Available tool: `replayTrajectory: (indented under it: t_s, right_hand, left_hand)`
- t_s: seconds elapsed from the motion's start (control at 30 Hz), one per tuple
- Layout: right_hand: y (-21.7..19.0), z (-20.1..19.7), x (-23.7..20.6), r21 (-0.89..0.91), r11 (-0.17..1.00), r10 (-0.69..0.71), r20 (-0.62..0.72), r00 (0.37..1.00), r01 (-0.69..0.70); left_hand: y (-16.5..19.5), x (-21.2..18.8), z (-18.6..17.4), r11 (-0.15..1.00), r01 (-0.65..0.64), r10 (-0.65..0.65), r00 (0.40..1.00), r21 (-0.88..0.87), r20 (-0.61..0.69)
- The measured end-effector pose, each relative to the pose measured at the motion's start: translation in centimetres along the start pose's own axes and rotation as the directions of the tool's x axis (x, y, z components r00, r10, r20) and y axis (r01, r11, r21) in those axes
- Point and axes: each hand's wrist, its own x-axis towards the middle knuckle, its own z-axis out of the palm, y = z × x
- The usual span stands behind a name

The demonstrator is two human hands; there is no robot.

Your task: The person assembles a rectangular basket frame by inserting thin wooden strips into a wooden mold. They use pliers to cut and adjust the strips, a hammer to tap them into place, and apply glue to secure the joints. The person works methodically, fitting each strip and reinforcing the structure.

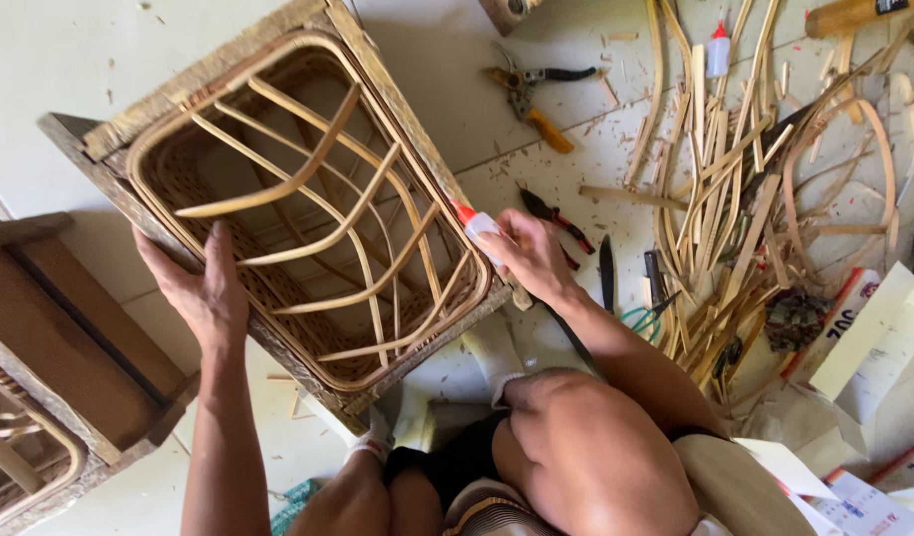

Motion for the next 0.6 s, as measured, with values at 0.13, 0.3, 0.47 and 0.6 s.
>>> replayTrajectory:
  t_s: [0.13, 0.3, 0.47, 0.6]
  right_hand:
    - [1.1, -0.5, -2.4, 0.107, 0.994, 0.027, 0.054, 0.998, -0.032]
    - [0.8, -0.5, -2.8, -0.052, 0.996, 0.072, 0.005, 0.997, -0.072]
    - [0.3, -0.5, -3.8, -0.092, 0.990, 0.102, -0.030, 0.994, -0.104]
    - [0.5, -1.4, -6.6, -0.094, 0.994, 0.045, -0.022, 0.999, -0.046]
  left_hand:
    - [-0.5, -0.1, -0.3, 0.988, 0.141, -0.142, 0.990, -0.058, -0.003]
    - [-1.4, -0.4, -0.2, 0.999, -0.016, 0.016, 1.000, -0.039, 0.015]
    - [-2.4, -0.3, -0.4, 0.997, -0.033, 0.036, 0.999, -0.072, 0.032]
    - [-2.7, -0.2, -0.5, 0.997, -0.026, 0.029, 0.999, -0.080, 0.041]
